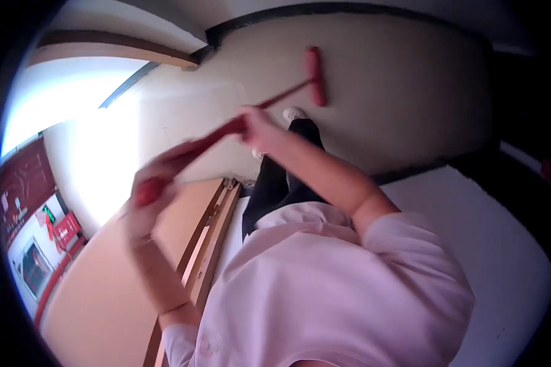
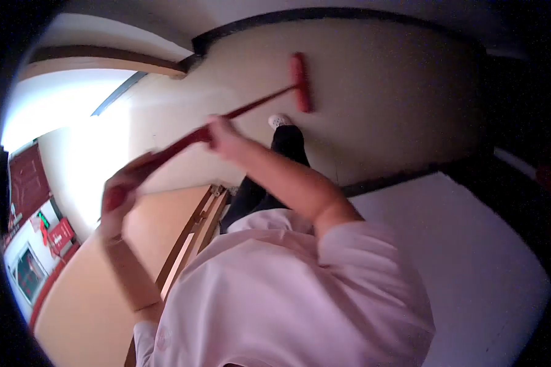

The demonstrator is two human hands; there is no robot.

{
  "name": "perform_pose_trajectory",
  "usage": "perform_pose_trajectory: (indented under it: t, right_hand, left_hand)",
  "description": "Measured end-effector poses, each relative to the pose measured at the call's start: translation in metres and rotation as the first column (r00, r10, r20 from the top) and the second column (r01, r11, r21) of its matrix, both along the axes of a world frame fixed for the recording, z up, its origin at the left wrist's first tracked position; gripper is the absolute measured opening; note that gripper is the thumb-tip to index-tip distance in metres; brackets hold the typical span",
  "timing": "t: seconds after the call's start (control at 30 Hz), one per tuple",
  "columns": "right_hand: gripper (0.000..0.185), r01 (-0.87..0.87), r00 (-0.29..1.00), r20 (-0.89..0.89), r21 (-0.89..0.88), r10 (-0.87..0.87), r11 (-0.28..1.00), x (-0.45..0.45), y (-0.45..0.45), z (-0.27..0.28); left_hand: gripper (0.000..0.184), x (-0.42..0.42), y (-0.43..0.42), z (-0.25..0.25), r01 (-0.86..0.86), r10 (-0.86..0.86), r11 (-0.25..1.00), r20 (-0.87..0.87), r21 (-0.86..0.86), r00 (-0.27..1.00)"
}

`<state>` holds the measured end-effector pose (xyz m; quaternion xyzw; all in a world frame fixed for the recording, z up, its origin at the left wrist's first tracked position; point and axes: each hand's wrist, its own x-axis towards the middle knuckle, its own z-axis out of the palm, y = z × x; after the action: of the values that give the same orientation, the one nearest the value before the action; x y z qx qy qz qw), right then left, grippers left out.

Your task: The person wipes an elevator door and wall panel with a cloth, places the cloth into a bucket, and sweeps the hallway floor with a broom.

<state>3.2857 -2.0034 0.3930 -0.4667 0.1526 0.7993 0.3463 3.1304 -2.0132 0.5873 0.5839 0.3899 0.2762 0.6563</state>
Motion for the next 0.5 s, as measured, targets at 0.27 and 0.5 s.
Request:
perform_pose_trajectory:
  t: [0.27,0.5]
  right_hand:
    - [0.009,-0.194,0.974,0.103,-0.086,0.202,0.977,0.142,0.012,-0.129]
    - [0.019,-0.433,0.873,-0.268,-0.046,0.407,0.9,-0.057,0.05,-0.036]
  left_hand:
    - [0.006,0.119,0.021,-0.105,-0.087,0.081,0.98,-0.04,-0.181,0.996]
    - [0.011,0.022,0.025,0.015,-0.191,0.123,0.977,-0.48,-0.094,0.869]
